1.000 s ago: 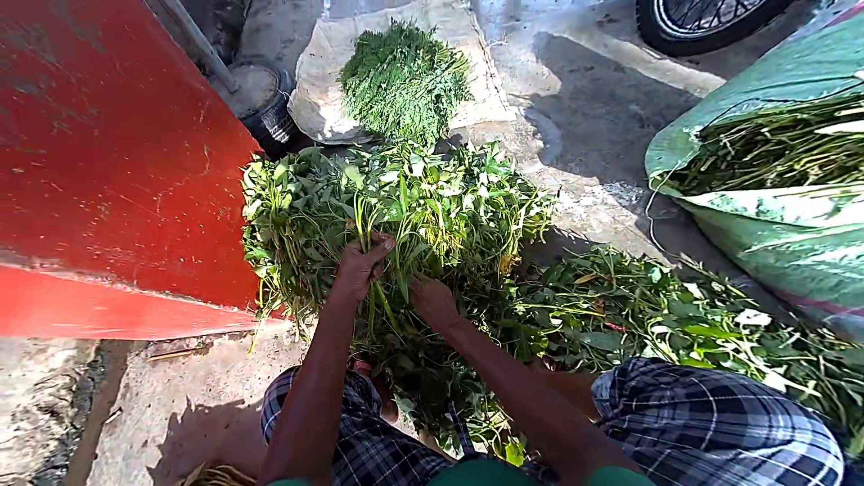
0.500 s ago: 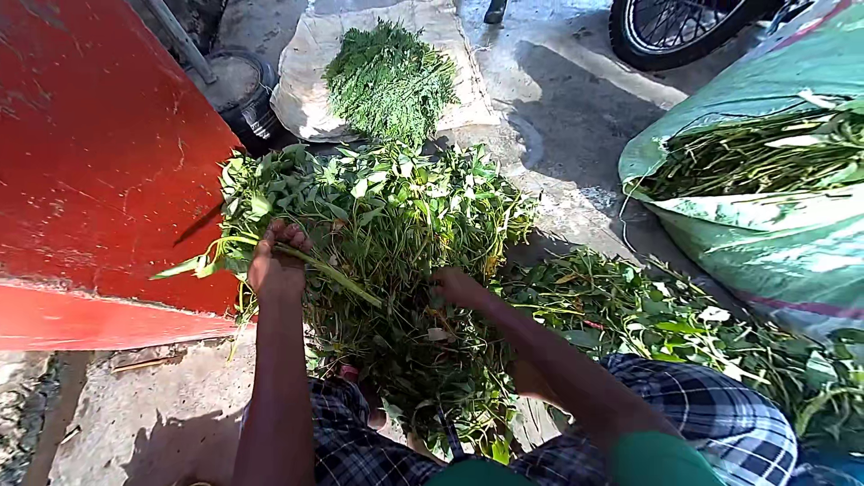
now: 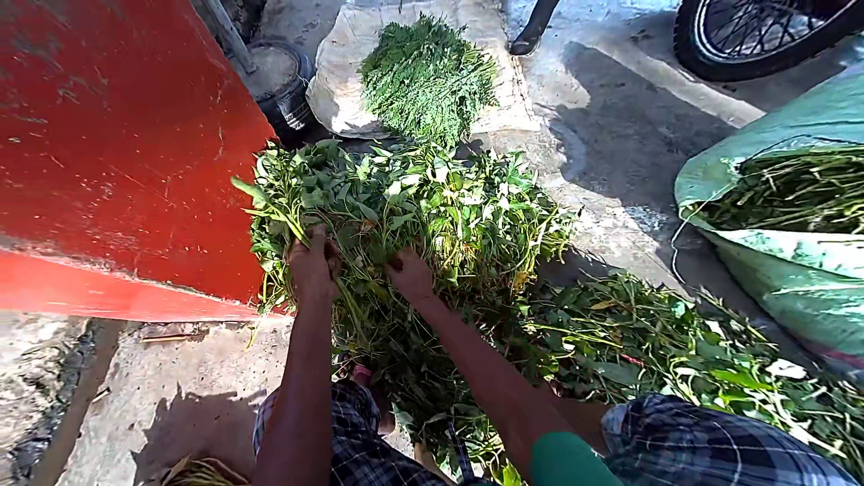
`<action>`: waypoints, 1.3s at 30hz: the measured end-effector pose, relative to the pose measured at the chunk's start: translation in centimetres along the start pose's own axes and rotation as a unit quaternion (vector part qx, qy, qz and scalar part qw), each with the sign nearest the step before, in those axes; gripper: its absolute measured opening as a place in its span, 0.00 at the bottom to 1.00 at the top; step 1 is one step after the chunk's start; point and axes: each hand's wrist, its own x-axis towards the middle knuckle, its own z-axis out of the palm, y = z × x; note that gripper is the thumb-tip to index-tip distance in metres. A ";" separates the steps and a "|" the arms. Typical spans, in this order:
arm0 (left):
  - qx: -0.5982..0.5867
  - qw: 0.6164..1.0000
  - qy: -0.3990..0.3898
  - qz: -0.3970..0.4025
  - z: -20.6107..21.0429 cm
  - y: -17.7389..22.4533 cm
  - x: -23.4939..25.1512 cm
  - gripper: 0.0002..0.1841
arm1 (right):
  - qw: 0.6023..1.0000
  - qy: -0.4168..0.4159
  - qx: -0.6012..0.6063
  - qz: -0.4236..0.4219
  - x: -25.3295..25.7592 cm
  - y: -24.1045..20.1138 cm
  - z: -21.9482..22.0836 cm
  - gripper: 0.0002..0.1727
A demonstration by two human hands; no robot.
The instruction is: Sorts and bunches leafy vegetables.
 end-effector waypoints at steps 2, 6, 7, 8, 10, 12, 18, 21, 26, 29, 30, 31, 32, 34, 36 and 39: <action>0.004 1.000 -0.014 -0.004 -0.2 -0.4 -0.1 0.05 | 0.998 -0.014 -0.051 0.037 0.1 -0.4 0.9 0.25; 0.010 0.999 -0.036 -0.017 -0.2 -1.1 -0.2 0.05 | 0.997 0.072 0.021 -0.034 -1.7 -0.5 0.8 0.21; 0.011 0.999 -0.046 -0.021 0.1 -1.2 -0.4 0.05 | 0.993 0.096 0.030 -0.067 -2.5 -0.6 0.8 0.19; 0.016 0.998 -0.056 -0.023 0.4 -1.2 -0.7 0.05 | 0.988 0.112 0.031 -0.099 -3.3 -0.6 0.8 0.18; 0.021 0.997 -0.069 -0.021 1.1 -1.3 -1.1 0.06 | 0.978 0.130 0.030 -0.161 -4.6 -0.7 0.9 0.16; 0.021 0.997 -0.073 -0.004 1.3 -1.4 -1.3 0.08 | 0.967 0.144 0.026 -0.206 -5.6 -1.0 0.8 0.14; 0.073 0.991 -0.111 -0.006 1.4 -1.3 -1.8 0.09 | 0.934 0.225 -0.009 -0.278 -7.0 -0.8 -0.5 0.10; 0.087 0.987 -0.135 -0.001 1.5 -1.3 -2.1 0.07 | 0.929 0.239 -0.021 -0.281 -6.9 -0.2 -1.0 0.10; 0.048 0.984 -0.173 0.001 1.9 -1.2 -2.5 0.04 | 0.973 0.071 0.166 -0.141 -6.9 -2.4 -2.5 0.24; 0.026 0.982 -0.184 -0.028 2.3 -1.2 -2.7 0.04 | 0.953 0.021 0.294 -0.072 -5.7 -4.9 -3.3 0.24; 0.026 0.982 -0.184 -0.041 2.4 -1.1 -2.9 0.04 | 0.942 0.027 0.330 -0.057 -5.3 -5.6 -3.4 0.24; 0.026 0.982 -0.182 -0.052 2.5 -1.0 -2.9 0.04 | 0.930 0.044 0.363 -0.044 -4.9 -6.2 -3.4 0.22; 0.026 0.982 -0.180 -0.058 2.6 -1.0 -3.0 0.04 | 0.916 0.076 0.392 -0.037 -4.7 -6.6 -3.3 0.20; 0.025 0.984 -0.166 -0.052 2.6 -1.1 -3.0 0.04 | 0.902 0.173 0.392 -0.059 -4.4 -7.2 -2.8 0.15; 0.017 0.990 -0.139 -0.032 2.9 -1.2 -3.0 0.04 | 0.919 0.233 0.279 -0.152 -4.8 -6.5 -2.1 0.12; 0.003 0.996 -0.094 0.011 2.3 -2.0 -2.6 0.05 | 0.945 0.151 0.094 -0.276 -7.2 -3.8 -0.7 0.16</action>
